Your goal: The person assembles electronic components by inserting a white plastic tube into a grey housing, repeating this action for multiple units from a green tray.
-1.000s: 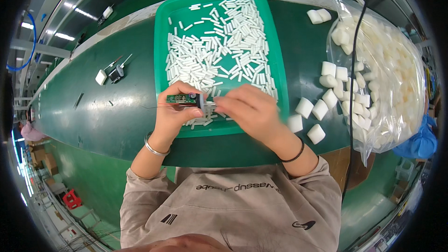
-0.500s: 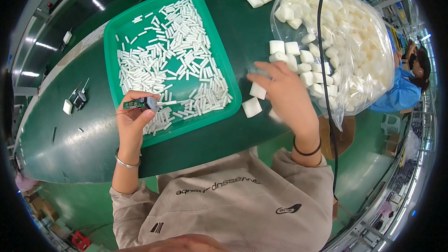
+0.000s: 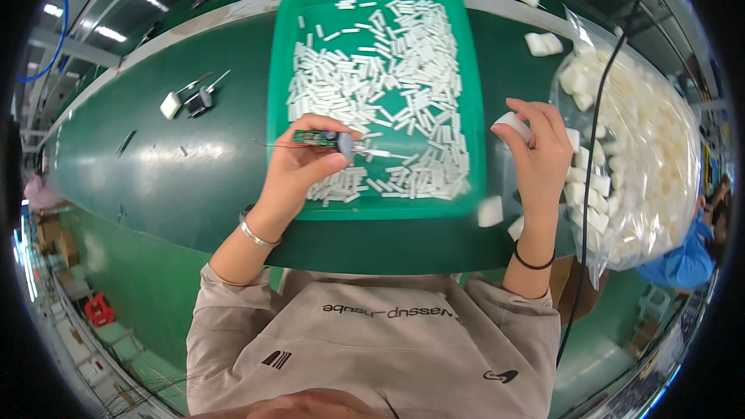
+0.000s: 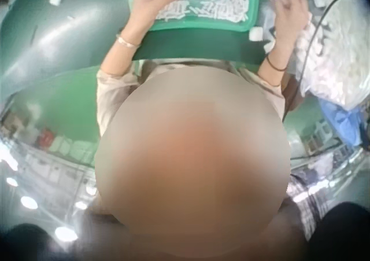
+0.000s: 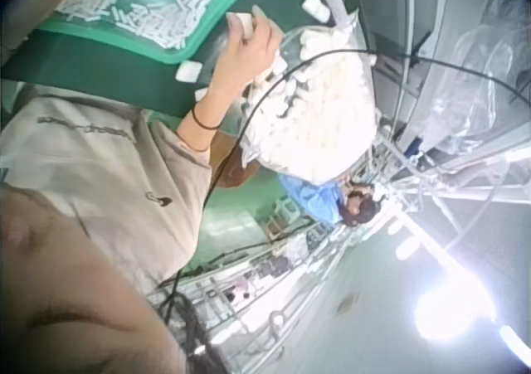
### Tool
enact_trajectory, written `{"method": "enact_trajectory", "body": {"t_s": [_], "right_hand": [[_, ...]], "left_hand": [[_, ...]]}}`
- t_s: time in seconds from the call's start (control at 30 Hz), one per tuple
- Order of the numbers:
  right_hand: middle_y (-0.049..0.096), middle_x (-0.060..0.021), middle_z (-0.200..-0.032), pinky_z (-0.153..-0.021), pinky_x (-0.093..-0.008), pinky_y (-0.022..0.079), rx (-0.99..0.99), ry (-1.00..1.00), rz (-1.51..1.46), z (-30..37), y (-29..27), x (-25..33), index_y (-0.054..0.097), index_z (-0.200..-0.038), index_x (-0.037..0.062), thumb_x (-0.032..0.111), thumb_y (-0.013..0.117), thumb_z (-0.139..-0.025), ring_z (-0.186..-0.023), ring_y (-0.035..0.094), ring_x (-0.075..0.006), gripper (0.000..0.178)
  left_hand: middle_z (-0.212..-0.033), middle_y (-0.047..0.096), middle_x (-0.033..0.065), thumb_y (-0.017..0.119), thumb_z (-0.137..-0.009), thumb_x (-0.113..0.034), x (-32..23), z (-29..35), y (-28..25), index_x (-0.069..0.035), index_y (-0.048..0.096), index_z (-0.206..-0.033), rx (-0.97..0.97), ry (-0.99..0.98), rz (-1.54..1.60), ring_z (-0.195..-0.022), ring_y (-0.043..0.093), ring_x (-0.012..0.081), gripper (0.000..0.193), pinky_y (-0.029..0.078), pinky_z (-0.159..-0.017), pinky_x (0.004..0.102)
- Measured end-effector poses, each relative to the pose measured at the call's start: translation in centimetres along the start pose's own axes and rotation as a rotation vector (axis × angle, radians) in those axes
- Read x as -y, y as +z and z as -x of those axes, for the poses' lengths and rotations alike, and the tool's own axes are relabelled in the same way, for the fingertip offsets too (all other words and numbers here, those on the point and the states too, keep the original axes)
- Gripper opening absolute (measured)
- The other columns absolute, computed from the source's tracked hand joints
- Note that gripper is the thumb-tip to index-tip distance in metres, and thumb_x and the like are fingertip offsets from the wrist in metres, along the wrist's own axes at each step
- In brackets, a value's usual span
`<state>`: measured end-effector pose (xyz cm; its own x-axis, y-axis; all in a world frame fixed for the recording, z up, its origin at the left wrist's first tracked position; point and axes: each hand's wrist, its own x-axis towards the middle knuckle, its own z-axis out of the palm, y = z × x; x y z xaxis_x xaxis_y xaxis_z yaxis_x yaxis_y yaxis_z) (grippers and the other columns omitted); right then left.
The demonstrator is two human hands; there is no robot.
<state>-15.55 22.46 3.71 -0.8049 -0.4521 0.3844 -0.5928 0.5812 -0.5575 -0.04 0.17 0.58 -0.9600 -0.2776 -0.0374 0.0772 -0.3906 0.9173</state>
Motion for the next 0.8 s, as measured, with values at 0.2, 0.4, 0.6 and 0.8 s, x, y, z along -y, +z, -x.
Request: {"method": "enact_trajectory", "body": {"t_s": [0.2,0.4,0.6,0.8], "right_hand": [[0.050,-0.0037,-0.091,-0.062,-0.0197,0.041,0.181,0.079,-0.878,1.2,5.2,5.3,0.056,-0.090,0.0005,-0.002,0.057,-0.072,-0.075,0.047,-0.0084,0.018],[0.051,-0.0071,-0.094,-0.068,-0.0243,0.048,0.298,0.260,-1.290,2.5,7.9,7.2,0.044,-0.099,-0.0005,0.001,0.057,-0.078,-0.085,0.053,-0.0137,0.025],[0.052,-0.0102,-0.099,-0.072,-0.0282,0.052,0.456,0.415,-1.249,2.4,7.6,6.8,0.044,-0.105,-0.0023,-0.008,0.054,-0.075,-0.090,0.055,-0.0177,0.032],[0.054,-0.0099,-0.100,-0.079,-0.0271,0.047,0.383,0.236,-1.115,3.3,7.5,6.2,0.050,-0.100,-0.0030,-0.010,0.059,-0.070,-0.092,0.055,-0.0159,0.032]], "left_hand": [[-0.099,0.053,0.0086,0.065,-0.070,0.005,-0.2,0.4,-0.1,0.000,0.052,-0.096,0.030,0.037,0.081,-0.090,0.055,0.0138,0.030,0.050,-0.073,0.0238],[-0.098,0.054,0.0073,0.066,-0.068,0.005,-0.3,0.9,-0.1,-0.001,0.054,-0.095,0.003,0.080,0.022,-0.089,0.055,0.0129,0.030,0.051,-0.073,0.0246],[-0.097,0.055,0.0077,0.065,-0.068,0.005,-0.2,0.9,-0.3,-0.001,0.054,-0.095,-0.015,0.083,0.006,-0.090,0.055,0.0130,0.030,0.051,-0.074,0.0246],[-0.098,0.054,0.0087,0.064,-0.068,0.006,-0.1,0.6,-0.1,0.000,0.053,-0.094,0.009,0.095,0.066,-0.090,0.055,0.0145,0.029,0.051,-0.073,0.0259]]}}
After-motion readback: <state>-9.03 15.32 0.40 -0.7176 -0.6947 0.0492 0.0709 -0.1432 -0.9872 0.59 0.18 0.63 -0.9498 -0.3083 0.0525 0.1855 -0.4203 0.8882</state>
